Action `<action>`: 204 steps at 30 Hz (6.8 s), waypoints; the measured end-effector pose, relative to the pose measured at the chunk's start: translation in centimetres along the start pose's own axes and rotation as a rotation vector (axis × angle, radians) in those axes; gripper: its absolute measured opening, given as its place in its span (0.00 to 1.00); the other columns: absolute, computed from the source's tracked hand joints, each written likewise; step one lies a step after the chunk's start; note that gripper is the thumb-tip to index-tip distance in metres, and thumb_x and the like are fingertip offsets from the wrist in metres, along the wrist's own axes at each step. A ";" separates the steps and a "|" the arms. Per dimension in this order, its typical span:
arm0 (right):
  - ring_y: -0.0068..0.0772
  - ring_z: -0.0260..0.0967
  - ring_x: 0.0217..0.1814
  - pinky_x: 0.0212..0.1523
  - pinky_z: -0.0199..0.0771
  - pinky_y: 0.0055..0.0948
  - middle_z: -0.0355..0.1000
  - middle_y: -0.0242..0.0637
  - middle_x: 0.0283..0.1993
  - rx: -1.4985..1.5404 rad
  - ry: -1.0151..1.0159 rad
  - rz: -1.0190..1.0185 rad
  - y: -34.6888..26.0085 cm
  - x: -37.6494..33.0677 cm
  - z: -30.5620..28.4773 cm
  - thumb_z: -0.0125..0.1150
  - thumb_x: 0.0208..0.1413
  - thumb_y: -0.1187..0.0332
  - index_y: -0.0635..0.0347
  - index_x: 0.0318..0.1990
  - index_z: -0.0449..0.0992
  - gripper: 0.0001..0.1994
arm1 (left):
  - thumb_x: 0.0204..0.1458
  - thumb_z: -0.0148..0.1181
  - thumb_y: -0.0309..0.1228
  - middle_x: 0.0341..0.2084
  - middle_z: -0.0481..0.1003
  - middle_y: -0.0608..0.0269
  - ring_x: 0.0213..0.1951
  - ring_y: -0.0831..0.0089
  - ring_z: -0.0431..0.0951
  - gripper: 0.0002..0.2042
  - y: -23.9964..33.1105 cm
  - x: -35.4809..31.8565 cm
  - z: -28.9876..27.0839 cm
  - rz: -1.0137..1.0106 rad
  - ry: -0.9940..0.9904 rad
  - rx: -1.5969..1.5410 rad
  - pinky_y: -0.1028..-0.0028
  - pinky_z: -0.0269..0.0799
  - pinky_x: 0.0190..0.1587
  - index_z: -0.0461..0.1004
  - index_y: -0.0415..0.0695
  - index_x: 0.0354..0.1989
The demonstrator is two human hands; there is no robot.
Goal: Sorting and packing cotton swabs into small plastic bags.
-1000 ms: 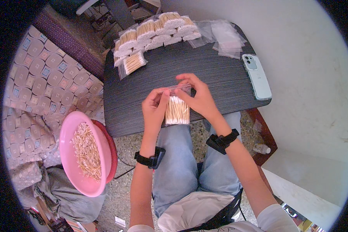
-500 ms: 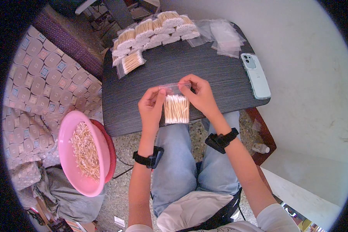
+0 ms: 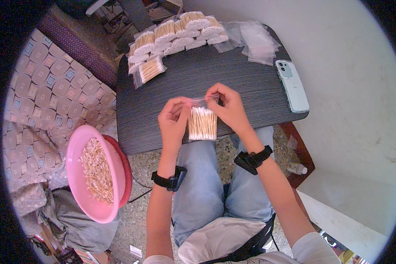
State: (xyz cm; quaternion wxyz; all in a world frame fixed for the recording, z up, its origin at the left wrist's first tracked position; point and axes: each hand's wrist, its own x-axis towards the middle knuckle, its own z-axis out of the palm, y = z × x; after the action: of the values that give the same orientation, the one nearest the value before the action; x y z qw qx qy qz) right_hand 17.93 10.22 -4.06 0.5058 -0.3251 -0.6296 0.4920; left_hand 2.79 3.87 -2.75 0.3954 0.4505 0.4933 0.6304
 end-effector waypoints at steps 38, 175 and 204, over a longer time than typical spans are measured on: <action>0.23 0.70 0.32 0.35 0.69 0.23 0.73 0.33 0.29 -0.016 -0.064 -0.044 -0.1 0.0 -0.1 0.60 0.48 0.73 0.63 0.31 0.73 0.04 | 0.52 0.56 0.19 0.38 0.77 0.58 0.41 0.77 0.75 0.05 -0.2 0.2 -0.2 0.013 -0.109 -0.008 0.77 0.69 0.46 0.71 0.37 0.37; 0.38 0.66 0.45 0.44 0.70 0.34 0.68 0.35 0.41 -1.256 -0.243 -0.933 -3.5 13.1 10.2 0.53 0.45 0.72 0.58 0.43 0.73 0.14 | 0.48 0.48 0.14 0.27 0.75 0.60 0.32 0.74 0.76 0.09 -1.8 0.8 0.5 0.114 0.136 0.022 0.76 0.71 0.38 0.73 0.36 0.34; 0.50 0.55 0.66 0.57 0.64 0.51 0.54 0.49 0.67 -1.528 -0.058 -0.141 -0.6 9.1 -12.8 0.58 0.49 0.68 0.61 0.61 0.59 0.30 | 0.53 0.48 0.17 0.28 0.76 0.63 0.32 0.78 0.75 0.07 -1.7 1.0 -0.2 0.098 0.033 0.178 0.79 0.69 0.37 0.74 0.37 0.32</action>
State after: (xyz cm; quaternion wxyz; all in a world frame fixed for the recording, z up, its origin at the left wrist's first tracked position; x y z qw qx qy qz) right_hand 27.67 22.02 -0.54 0.1541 -0.5303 -0.8271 -0.1049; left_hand 2.43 5.10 -4.29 0.3145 0.4968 0.5312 0.6101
